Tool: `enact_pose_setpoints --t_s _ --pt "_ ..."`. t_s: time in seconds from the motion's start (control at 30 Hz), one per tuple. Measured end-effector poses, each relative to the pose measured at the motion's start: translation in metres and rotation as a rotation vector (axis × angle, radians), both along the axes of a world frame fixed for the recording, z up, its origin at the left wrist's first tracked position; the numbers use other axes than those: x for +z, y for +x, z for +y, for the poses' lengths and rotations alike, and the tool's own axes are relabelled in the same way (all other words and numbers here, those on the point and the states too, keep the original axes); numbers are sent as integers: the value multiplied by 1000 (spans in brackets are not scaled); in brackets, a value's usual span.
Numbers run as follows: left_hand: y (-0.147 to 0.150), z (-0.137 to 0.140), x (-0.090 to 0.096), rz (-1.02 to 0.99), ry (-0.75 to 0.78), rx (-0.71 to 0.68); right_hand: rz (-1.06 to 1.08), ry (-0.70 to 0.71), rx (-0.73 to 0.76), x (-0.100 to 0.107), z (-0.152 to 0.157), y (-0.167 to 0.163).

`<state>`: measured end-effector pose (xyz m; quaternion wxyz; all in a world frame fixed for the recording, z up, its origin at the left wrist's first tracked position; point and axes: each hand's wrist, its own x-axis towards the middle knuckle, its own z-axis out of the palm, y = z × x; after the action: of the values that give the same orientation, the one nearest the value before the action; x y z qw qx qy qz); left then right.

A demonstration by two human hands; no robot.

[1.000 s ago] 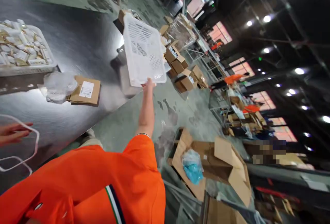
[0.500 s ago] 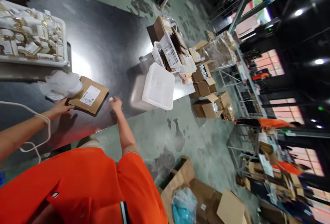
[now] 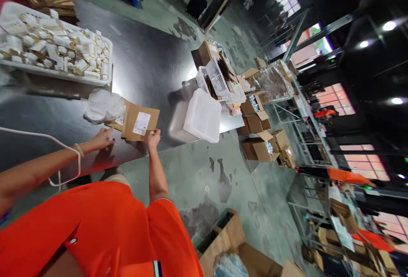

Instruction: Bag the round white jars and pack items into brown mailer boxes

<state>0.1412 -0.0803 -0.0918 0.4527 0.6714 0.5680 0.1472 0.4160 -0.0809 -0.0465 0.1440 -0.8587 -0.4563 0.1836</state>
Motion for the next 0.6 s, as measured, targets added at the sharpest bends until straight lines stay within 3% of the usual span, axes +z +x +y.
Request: enact_pose_setpoints --t_s 0.1,0.17,0.2,0.3,0.4,0.5,0.6 --pt "-59 -23 32 0 300 30 -47 91 306 30 -17 -39" --pt "-112 -37 53 65 502 2 -44 129 582 41 -31 -85" --pt "-140 -44 61 115 517 -17 -38 137 723 43 -38 -112" --pt "-221 -62 73 223 223 -27 -119 108 1138 37 -52 -201" --pt "-276 -83 69 241 -10 25 -275 42 1458 26 -54 -274" --pt "-298 -99 58 262 -107 123 -308 -1 1516 20 -45 -315" --pt "-305 -93 49 265 -197 209 -319 -5 1476 21 -33 -328"
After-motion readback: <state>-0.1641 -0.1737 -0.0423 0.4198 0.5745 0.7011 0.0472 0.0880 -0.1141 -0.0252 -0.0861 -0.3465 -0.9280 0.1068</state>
